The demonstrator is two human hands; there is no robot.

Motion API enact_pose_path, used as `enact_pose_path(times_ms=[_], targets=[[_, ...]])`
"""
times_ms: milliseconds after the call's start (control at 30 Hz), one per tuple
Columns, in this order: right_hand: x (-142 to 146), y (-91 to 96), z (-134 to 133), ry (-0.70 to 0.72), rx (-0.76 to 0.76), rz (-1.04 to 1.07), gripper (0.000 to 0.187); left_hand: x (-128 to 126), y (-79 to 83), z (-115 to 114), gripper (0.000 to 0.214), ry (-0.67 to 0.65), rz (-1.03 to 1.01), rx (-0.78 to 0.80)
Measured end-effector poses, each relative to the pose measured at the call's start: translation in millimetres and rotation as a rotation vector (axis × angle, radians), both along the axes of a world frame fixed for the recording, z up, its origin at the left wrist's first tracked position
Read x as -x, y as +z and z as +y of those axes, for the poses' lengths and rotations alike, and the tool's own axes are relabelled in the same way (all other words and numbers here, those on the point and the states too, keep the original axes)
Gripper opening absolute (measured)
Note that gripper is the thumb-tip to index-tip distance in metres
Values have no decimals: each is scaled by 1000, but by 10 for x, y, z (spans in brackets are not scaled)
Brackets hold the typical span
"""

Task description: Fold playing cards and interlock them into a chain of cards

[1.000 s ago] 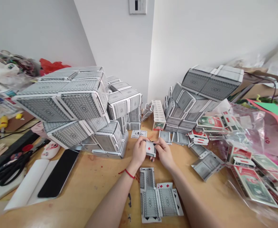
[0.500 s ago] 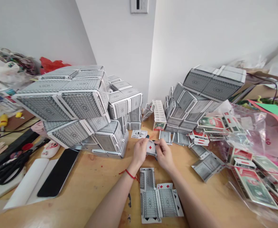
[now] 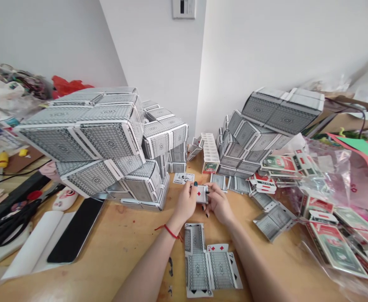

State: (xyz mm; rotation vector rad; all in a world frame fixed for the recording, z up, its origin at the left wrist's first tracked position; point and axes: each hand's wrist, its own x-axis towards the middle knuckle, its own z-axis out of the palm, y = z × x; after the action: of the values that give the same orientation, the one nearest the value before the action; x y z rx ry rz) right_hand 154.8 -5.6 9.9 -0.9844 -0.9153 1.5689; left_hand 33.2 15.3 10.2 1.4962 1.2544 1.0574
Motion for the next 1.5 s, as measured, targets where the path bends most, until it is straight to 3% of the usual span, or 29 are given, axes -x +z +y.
enact_pose_path(times_ms=[267, 467, 700, 867, 1067, 1200, 1500], targets=[[-6, 3, 23, 41, 109, -77, 28, 15, 66, -22, 13, -106, -21, -13], [-30, -15, 41, 113, 117, -11, 29, 24, 14, -2, 14, -50, 28, -62], [-41, -14, 41, 79, 122, 91, 24, 17, -40, 56, 23, -30, -149, -2], [-122, -7, 25, 192, 155, 178, 24, 61, 10, 66, 20, -99, -146, -19], [-197, 62, -19, 424, 247, 280, 30, 107, 72, 43, 23, -174, -130, -1], [-213, 57, -29, 500, 207, 290, 32, 123, 85, 36, 23, -217, -119, 25], [-159, 9, -26, 448, 112, 242, 29, 128, 85, 54, 22, -227, -108, 2]])
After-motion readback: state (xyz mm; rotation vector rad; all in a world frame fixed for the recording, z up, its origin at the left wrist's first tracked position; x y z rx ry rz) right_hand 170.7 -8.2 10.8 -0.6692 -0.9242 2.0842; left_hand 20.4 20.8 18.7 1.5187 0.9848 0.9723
